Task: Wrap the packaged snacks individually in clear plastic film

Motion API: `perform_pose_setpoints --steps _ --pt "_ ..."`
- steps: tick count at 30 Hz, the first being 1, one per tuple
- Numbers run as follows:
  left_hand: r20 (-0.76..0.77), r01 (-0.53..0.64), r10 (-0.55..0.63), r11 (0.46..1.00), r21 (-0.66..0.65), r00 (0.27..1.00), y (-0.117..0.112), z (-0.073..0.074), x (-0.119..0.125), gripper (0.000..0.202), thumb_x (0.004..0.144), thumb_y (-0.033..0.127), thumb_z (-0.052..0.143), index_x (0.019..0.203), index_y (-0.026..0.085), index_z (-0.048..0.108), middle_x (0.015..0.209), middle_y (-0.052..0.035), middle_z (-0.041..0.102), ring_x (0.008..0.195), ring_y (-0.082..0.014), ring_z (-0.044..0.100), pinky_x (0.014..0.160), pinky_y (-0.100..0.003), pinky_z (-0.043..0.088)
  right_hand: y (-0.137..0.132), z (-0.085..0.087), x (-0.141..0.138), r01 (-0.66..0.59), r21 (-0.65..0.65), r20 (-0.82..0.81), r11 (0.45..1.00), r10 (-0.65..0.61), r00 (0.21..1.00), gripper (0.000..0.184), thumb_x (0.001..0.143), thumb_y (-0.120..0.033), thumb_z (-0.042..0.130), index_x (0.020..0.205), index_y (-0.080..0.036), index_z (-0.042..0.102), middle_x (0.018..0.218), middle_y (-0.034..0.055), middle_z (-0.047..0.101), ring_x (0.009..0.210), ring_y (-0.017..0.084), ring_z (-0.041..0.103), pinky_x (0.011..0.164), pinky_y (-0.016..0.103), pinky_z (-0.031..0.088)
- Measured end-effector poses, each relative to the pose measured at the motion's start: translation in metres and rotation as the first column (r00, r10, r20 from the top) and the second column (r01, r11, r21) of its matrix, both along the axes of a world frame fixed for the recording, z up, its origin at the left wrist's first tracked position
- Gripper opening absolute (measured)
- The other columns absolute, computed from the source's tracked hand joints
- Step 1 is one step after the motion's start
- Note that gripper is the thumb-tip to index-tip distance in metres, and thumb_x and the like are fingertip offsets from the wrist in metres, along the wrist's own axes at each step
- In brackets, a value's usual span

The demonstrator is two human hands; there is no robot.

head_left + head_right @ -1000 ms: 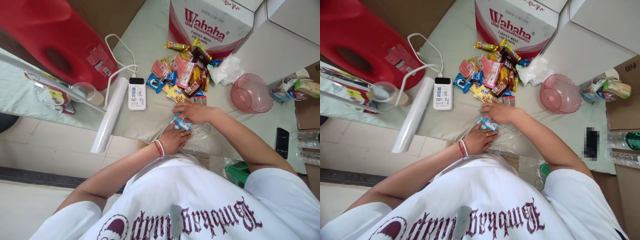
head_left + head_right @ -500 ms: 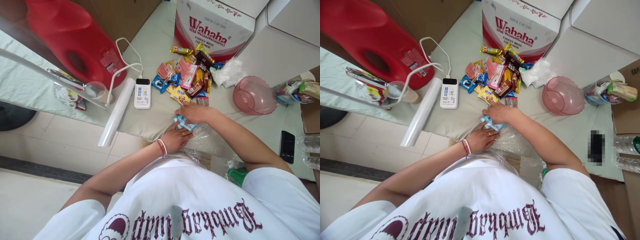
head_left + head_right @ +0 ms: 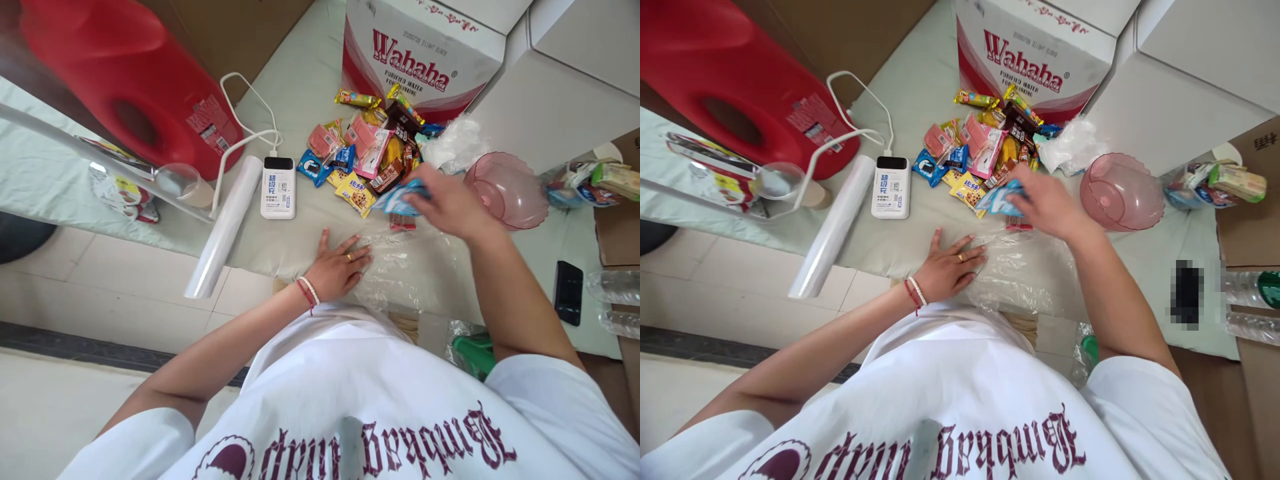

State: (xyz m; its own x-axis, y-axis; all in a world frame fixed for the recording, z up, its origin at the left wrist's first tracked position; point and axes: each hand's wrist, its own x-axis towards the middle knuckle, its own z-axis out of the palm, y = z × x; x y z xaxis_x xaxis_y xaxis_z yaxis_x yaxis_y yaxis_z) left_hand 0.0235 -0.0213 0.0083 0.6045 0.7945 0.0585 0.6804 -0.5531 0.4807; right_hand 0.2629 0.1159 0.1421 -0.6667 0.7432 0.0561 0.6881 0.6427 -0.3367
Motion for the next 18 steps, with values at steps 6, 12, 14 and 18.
perform_pose_setpoints --steps 6,12,14,18 --pt "-0.042 -0.047 0.045 0.998 -0.044 0.998 0.028 0.007 -0.021 0.054 0.094 0.028 0.050 0.147 0.036 0.056 0.157 -0.0050 0.054 0.156 -0.0379 0.033 0.114 -0.085 -0.011 -0.027 0.014 0.032 -0.140 -0.377 -0.018 0.916 0.144 0.989 0.021 0.099 -0.037 0.056 0.112 -0.021 0.061 0.084 0.0014 0.067 0.070 0.017 0.058 0.066 0.029 0.043" --pt "-0.058 -0.112 0.116 0.991 0.069 0.992 0.018 0.007 -0.033 0.063 0.090 0.027 0.057 0.153 0.034 0.051 0.167 -0.0071 0.039 0.160 -0.0374 0.020 0.121 -0.078 -0.007 -0.054 -0.066 -0.007 -0.083 -0.354 0.248 0.932 0.179 0.952 0.022 0.096 -0.023 0.057 0.115 -0.016 0.064 0.113 0.0147 0.068 0.105 0.028 0.061 0.089 0.038 0.049" --pt "-0.041 -0.095 0.103 0.982 0.161 0.994 0.010 0.007 -0.034 0.066 0.088 0.020 0.059 0.152 0.038 0.051 0.168 -0.0045 0.038 0.162 -0.0349 0.017 0.123 -0.075 -0.010 -0.060 -0.078 -0.010 -0.064 -0.251 0.218 0.966 0.121 0.968 0.033 0.095 -0.026 0.060 0.126 -0.015 0.062 0.131 0.0187 0.063 0.122 0.034 0.054 0.101 0.047 0.046" --pt "-0.013 0.059 -0.058 0.982 0.182 0.998 0.004 0.006 -0.038 0.057 0.084 0.010 0.054 0.133 0.037 0.067 0.151 -0.0005 0.061 0.157 -0.0302 0.033 0.122 -0.071 -0.019 -0.083 -0.070 0.009 -0.009 -0.125 0.010 0.992 0.011 1.000 0.045 0.100 -0.036 0.057 0.141 -0.019 0.055 0.151 0.0182 0.050 0.139 0.036 0.044 0.114 0.058 0.039"
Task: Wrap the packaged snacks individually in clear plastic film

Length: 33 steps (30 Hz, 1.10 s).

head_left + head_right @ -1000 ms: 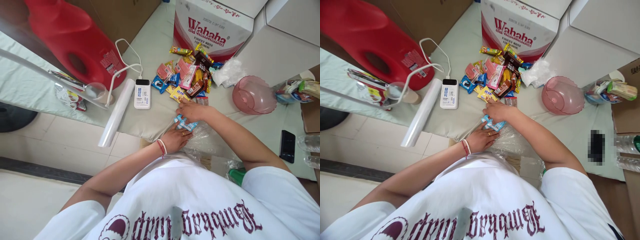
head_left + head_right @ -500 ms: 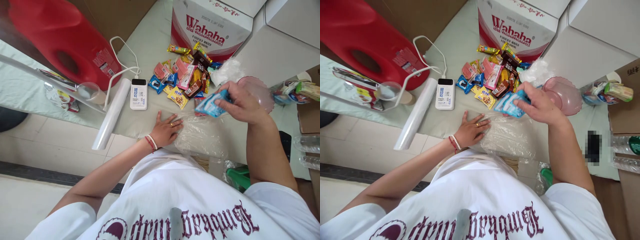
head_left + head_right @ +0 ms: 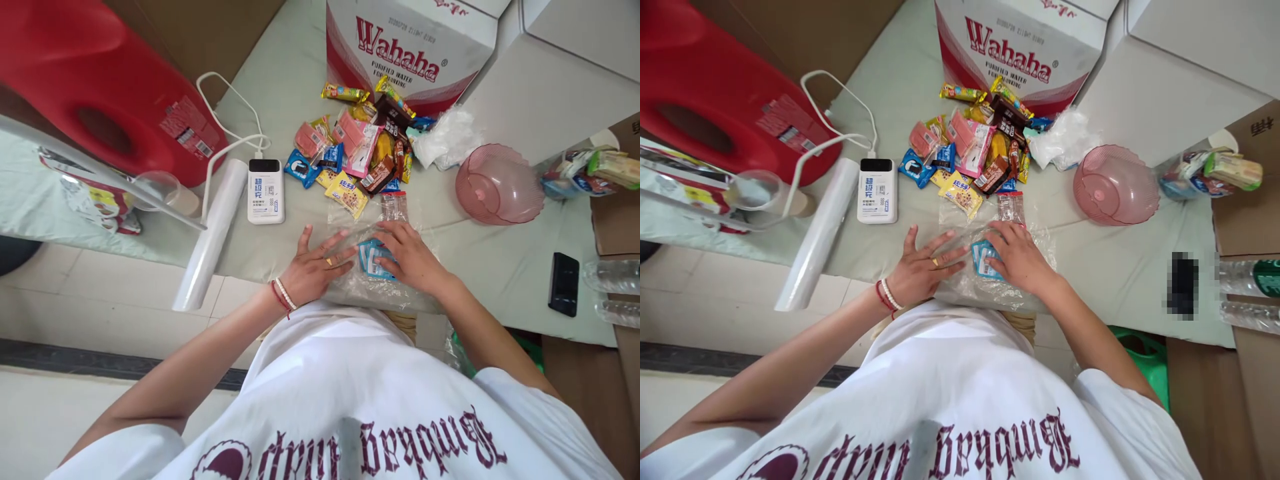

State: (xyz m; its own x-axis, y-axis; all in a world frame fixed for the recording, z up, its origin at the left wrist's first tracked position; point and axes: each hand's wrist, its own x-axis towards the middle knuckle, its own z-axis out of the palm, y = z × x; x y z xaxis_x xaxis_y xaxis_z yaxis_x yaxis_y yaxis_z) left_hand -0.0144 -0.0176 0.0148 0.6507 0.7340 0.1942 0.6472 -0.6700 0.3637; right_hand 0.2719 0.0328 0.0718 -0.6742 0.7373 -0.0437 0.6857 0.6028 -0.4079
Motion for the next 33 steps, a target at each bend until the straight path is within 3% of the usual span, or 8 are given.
perform_pose_setpoints --steps 3,6,10,14,18,23,28,33 --pt "0.030 0.081 -0.078 0.989 -0.125 0.996 0.000 0.001 -0.009 0.049 0.079 0.016 0.055 0.123 0.029 0.072 0.142 -0.0045 0.068 0.150 -0.0316 0.044 0.124 -0.070 -0.017 -0.037 0.005 0.031 -0.025 -0.047 -0.160 0.999 0.017 0.987 0.056 0.098 -0.048 0.061 0.147 -0.024 0.050 0.149 0.0167 0.052 0.138 0.032 0.048 0.114 0.056 0.043" --pt "0.044 0.111 -0.104 0.970 -0.214 0.994 -0.005 0.002 -0.017 0.052 0.080 0.031 0.061 0.130 0.025 0.068 0.152 -0.0108 0.059 0.153 -0.0368 0.038 0.124 -0.072 -0.011 -0.081 -0.009 0.061 -0.028 -0.097 -0.117 0.995 0.017 0.993 0.072 0.088 -0.055 0.073 0.150 -0.028 0.048 0.154 0.0177 0.050 0.144 0.037 0.043 0.117 0.063 0.041" --pt "0.070 -0.016 0.032 0.973 -0.230 0.997 -0.015 -0.002 -0.015 0.021 0.092 0.036 0.059 0.103 0.027 0.075 0.142 -0.0071 0.068 0.151 -0.0351 0.041 0.125 -0.072 -0.003 -0.106 -0.031 0.081 0.111 -0.076 -0.108 0.991 -0.119 0.987 0.024 0.099 -0.032 0.057 0.120 -0.032 0.070 0.137 0.0119 0.066 0.137 0.033 0.053 0.111 0.063 0.047" --pt "0.160 -0.246 0.294 0.932 -0.265 0.942 -0.011 -0.006 -0.004 0.023 0.097 0.028 0.050 0.089 0.026 0.072 0.114 -0.0032 0.079 0.139 -0.0273 0.054 0.127 -0.066 0.013 -0.065 -0.019 0.079 0.150 -0.131 -0.172 0.980 -0.172 0.970 0.025 0.104 -0.033 0.047 0.109 -0.028 0.071 0.116 0.0099 0.072 0.111 0.026 0.067 0.095 0.046 0.056" --pt "0.144 -0.569 0.605 0.790 -0.226 0.783 0.004 -0.010 0.008 0.020 0.092 0.031 0.054 0.078 0.024 0.066 0.104 -0.0076 0.076 0.132 -0.0315 0.055 0.119 -0.060 0.033 0.004 0.000 0.061 0.253 -0.075 0.059 0.965 -0.249 0.967 0.031 0.105 -0.033 0.042 0.112 -0.022 0.070 0.101 0.0098 0.071 0.093 0.024 0.066 0.083 0.037 0.053" --pt "0.125 -0.769 0.781 0.625 -0.139 0.612 0.018 -0.014 0.028 0.028 0.083 0.032 0.062 0.107 0.019 0.068 0.127 -0.0186 0.063 0.134 -0.0389 0.050 0.113 -0.059 0.039 0.065 0.001 0.012 0.306 0.162 0.204 0.938 -0.335 0.920 0.036 0.101 -0.037 0.048 0.126 -0.017 0.066 0.117 0.0172 0.068 0.112 0.034 0.055 0.080 0.039 0.047" --pt "0.201 -0.718 0.716 0.692 -0.077 0.668 0.022 -0.004 0.048 0.039 0.089 0.038 0.058 0.125 0.021 0.063 0.137 -0.0165 0.059 0.144 -0.0364 0.041 0.121 -0.057 0.029 0.099 -0.018 -0.025 0.285 0.158 0.170 0.945 -0.311 0.935 0.037 0.096 -0.039 0.056 0.121 -0.014 0.069 0.116 0.0182 0.068 0.112 0.036 0.051 0.088 0.044 0.044" --pt "0.119 -0.660 0.666 0.745 -0.095 0.736 0.032 -0.006 0.051 0.035 0.091 0.037 0.059 0.123 0.026 0.068 0.135 -0.0135 0.060 0.138 -0.0385 0.044 0.116 -0.060 0.031 0.111 -0.018 -0.020 0.175 0.020 0.135 0.984 -0.176 0.975 0.023 0.095 -0.027 0.053 0.096 -0.016 0.073 0.093 0.0094 0.069 0.093 0.026 0.056 0.092 0.039 0.042"
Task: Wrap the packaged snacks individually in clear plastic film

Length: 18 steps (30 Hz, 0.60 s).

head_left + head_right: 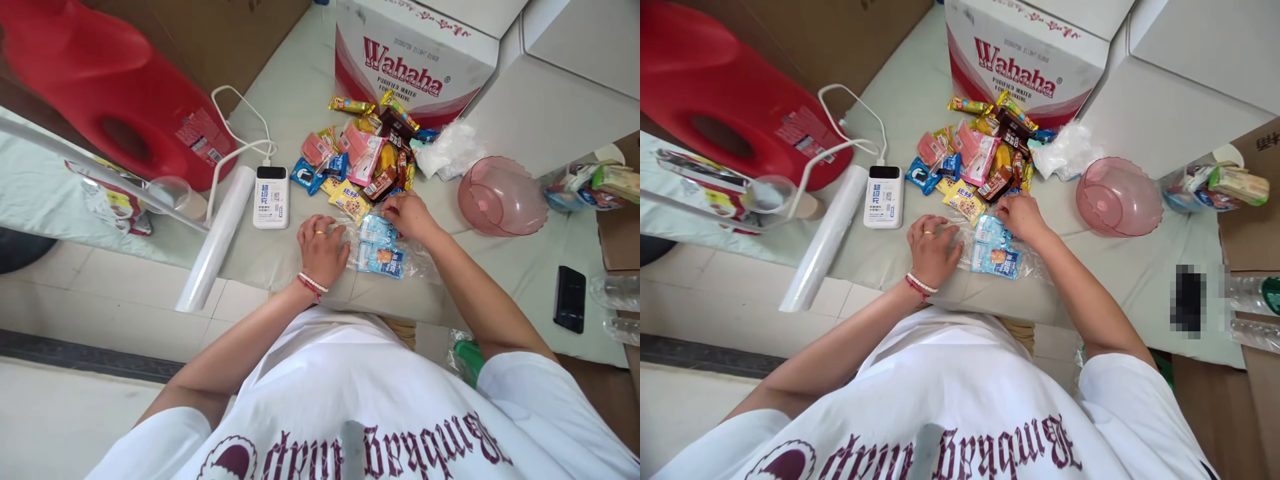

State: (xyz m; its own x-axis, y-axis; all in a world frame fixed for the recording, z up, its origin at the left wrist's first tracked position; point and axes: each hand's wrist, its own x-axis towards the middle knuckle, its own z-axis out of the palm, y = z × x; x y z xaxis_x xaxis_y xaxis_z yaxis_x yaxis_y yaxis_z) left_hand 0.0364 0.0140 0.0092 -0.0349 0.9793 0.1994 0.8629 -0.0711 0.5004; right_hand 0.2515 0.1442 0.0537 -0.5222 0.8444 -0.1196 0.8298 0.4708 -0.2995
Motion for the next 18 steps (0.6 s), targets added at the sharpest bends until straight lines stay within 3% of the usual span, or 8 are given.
perform_pose_setpoints --steps 4,6,8,11,13,15,18 --pt "0.040 -0.128 0.132 0.987 -0.094 0.990 0.007 -0.006 -0.001 0.061 0.089 0.045 0.063 0.143 0.017 0.055 0.141 -0.0211 0.055 0.137 -0.0406 0.043 0.113 -0.056 0.035 -0.025 0.023 0.011 -0.188 0.069 -0.045 0.980 0.191 0.981 0.029 0.103 -0.029 0.044 0.103 -0.016 0.069 0.105 0.0113 0.064 0.094 0.023 0.056 0.085 0.034 0.042" --pt "0.042 -0.161 0.166 0.981 -0.108 0.985 0.009 -0.005 0.000 0.077 0.086 0.050 0.066 0.152 0.015 0.044 0.147 -0.0223 0.051 0.138 -0.0402 0.043 0.112 -0.053 0.036 -0.046 0.030 0.014 -0.274 0.096 0.042 0.957 0.271 0.962 0.031 0.106 -0.029 0.040 0.106 -0.018 0.069 0.107 0.0114 0.063 0.092 0.023 0.055 0.081 0.033 0.040" --pt "0.058 -0.144 0.153 0.980 -0.134 0.987 0.011 -0.003 0.001 0.080 0.084 0.050 0.068 0.153 0.017 0.042 0.142 -0.0198 0.058 0.133 -0.0392 0.049 0.108 -0.052 0.039 -0.067 0.029 0.016 -0.358 0.113 0.172 0.927 0.337 0.926 0.030 0.106 -0.026 0.040 0.108 -0.019 0.069 0.104 0.0108 0.065 0.091 0.024 0.054 0.079 0.034 0.037" --pt "0.127 -0.072 0.095 0.982 -0.175 0.987 0.013 -0.002 -0.003 0.050 0.085 0.041 0.067 0.132 0.021 0.064 0.105 -0.0112 0.074 0.114 -0.0350 0.059 0.100 -0.052 0.042 -0.092 0.016 0.020 -0.418 0.123 0.278 0.900 0.373 0.885 0.030 0.105 -0.018 0.040 0.113 -0.020 0.069 0.103 0.0111 0.066 0.092 0.024 0.055 0.077 0.034 0.036" --pt "0.182 -0.019 0.051 0.985 -0.171 0.982 0.012 -0.004 -0.008 0.025 0.086 0.034 0.063 0.105 0.023 0.074 0.085 -0.0070 0.073 0.101 -0.0308 0.062 0.096 -0.050 0.044 -0.104 0.003 0.024 -0.424 0.122 0.260 0.897 0.383 0.886 0.031 0.104 -0.015 0.041 0.115 -0.019 0.069 0.103 0.0117 0.067 0.092 0.024 0.055 0.077 0.034 0.038" --pt "0.238 0.020 0.015 0.989 -0.146 0.971 0.009 -0.005 -0.016 0.017 0.086 0.029 0.060 0.089 0.022 0.075 0.079 -0.0057 0.070 0.091 -0.0266 0.063 0.090 -0.044 0.047 -0.116 -0.007 0.029 -0.409 0.145 0.196 0.901 0.379 0.905 0.033 0.104 -0.014 0.039 0.117 -0.019 0.069 0.105 0.0123 0.068 0.092 0.024 0.055 0.080 0.035 0.040" --pt "0.304 0.033 0.005 0.992 -0.119 0.953 0.002 -0.002 -0.025 0.016 0.083 0.028 0.058 0.084 0.021 0.072 0.079 -0.0052 0.069 0.080 -0.0222 0.061 0.080 -0.037 0.049 -0.132 -0.018 0.034 -0.374 0.163 0.100 0.913 0.361 0.927 0.036 0.105 -0.015 0.036 0.119 -0.020 0.069 0.109 0.0124 0.069 0.093 0.025 0.056 0.083 0.037 0.042"
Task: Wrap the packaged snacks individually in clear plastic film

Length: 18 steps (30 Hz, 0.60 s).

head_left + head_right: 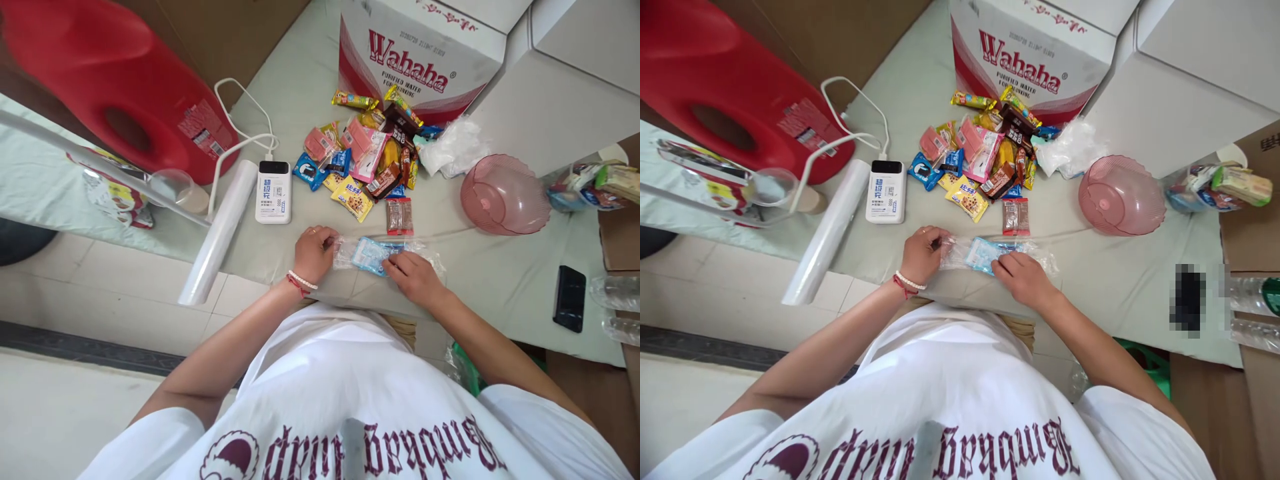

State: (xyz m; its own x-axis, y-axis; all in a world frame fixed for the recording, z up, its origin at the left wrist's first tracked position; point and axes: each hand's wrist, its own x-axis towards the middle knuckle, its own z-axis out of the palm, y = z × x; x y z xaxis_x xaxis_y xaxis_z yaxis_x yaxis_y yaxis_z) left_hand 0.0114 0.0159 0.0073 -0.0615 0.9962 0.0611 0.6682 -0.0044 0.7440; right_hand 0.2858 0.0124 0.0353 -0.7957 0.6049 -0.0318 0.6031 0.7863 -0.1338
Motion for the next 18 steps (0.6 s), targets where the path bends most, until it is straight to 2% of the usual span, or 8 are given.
perform_pose_setpoints --steps 3,5,8,10,12,14,16,18 --pt "0.107 -0.059 0.066 0.996 -0.066 0.992 -0.007 0.013 0.000 0.014 0.081 0.032 0.060 0.079 0.021 0.068 0.070 -0.0010 0.064 0.069 -0.0175 0.057 0.068 -0.031 0.046 -0.013 -0.007 -0.002 -0.019 -0.079 0.016 0.997 0.020 1.000 0.033 0.104 -0.016 0.040 0.119 -0.022 0.069 0.103 0.0113 0.069 0.094 0.026 0.057 0.081 0.037 0.043" --pt "0.264 -0.078 0.123 0.982 -0.174 0.957 -0.011 0.025 0.009 0.018 0.081 0.038 0.064 0.077 0.021 0.065 0.062 0.0024 0.060 0.058 -0.0141 0.054 0.059 -0.027 0.043 -0.018 -0.012 -0.005 -0.006 -0.111 0.040 0.994 0.010 0.999 0.032 0.103 -0.016 0.043 0.121 -0.021 0.069 0.103 0.0115 0.068 0.095 0.026 0.057 0.082 0.038 0.044" --pt "0.543 0.079 0.117 0.943 -0.324 0.831 -0.012 0.035 0.037 0.022 0.084 0.041 0.063 0.086 0.019 0.066 0.066 0.0013 0.067 0.050 -0.0120 0.054 0.051 -0.025 0.043 -0.026 -0.019 -0.011 0.080 -0.124 0.016 0.989 -0.079 0.997 0.034 0.103 -0.015 0.042 0.124 -0.020 0.068 0.106 0.0122 0.068 0.097 0.026 0.058 0.086 0.039 0.046" --pt "0.602 0.201 0.042 0.922 -0.330 0.797 -0.010 0.033 0.059 0.024 0.089 0.032 0.054 0.100 0.018 0.069 0.083 -0.0035 0.076 0.057 -0.0143 0.063 0.055 -0.028 0.050 -0.033 -0.023 -0.013 0.153 -0.141 -0.047 0.978 -0.161 0.986 0.036 0.104 -0.017 0.039 0.126 -0.022 0.068 0.109 0.0117 0.069 0.098 0.027 0.060 0.088 0.039 0.048" --pt "0.471 0.254 -0.115 0.936 -0.244 0.874 -0.009 0.025 0.079 0.033 0.092 0.021 0.045 0.110 0.018 0.073 0.099 -0.0069 0.078 0.077 -0.0183 0.070 0.071 -0.033 0.058 -0.041 -0.025 -0.013 0.244 -0.177 -0.134 0.953 -0.269 0.954 0.038 0.106 -0.025 0.038 0.132 -0.022 0.065 0.111 0.0118 0.071 0.100 0.027 0.063 0.087 0.039 0.051" --pt "0.187 0.301 -0.275 0.945 -0.130 0.943 -0.009 0.018 0.092 0.038 0.092 0.016 0.044 0.113 0.019 0.076 0.110 -0.0100 0.075 0.098 -0.0227 0.070 0.086 -0.038 0.058 -0.047 -0.022 -0.008 0.423 -0.220 -0.172 0.879 -0.462 0.870 0.044 0.106 -0.034 0.041 0.144 -0.020 0.057 0.105 0.0112 0.073 0.093 0.027 0.067 0.080 0.038 0.054" --pt "-0.075 0.342 -0.347 0.937 -0.076 0.935 -0.012 0.014 0.097 0.039 0.094 0.016 0.045 0.114 0.020 0.078 0.115 -0.0124 0.072 0.108 -0.0264 0.066 0.088 -0.040 0.057 -0.047 -0.016 0.003 0.606 -0.231 -0.135 0.762 -0.641 0.755 0.051 0.105 -0.041 0.043 0.150 -0.018 0.051 0.099 0.0103 0.074 0.085 0.027 0.070 0.072 0.037 0.053" --pt "-0.237 0.348 -0.358 0.934 -0.084 0.903 -0.016 0.014 0.098 0.038 0.097 0.020 0.046 0.115 0.022 0.079 0.113 -0.0137 0.069 0.107 -0.0289 0.065 0.078 -0.039 0.057 -0.042 -0.008 0.019 0.721 -0.203 -0.059 0.663 -0.743 0.667 0.048 0.105 -0.042 0.044 0.145 -0.020 0.057 0.098 0.0099 0.075 0.083 0.028 0.071 0.068 0.036 0.052"
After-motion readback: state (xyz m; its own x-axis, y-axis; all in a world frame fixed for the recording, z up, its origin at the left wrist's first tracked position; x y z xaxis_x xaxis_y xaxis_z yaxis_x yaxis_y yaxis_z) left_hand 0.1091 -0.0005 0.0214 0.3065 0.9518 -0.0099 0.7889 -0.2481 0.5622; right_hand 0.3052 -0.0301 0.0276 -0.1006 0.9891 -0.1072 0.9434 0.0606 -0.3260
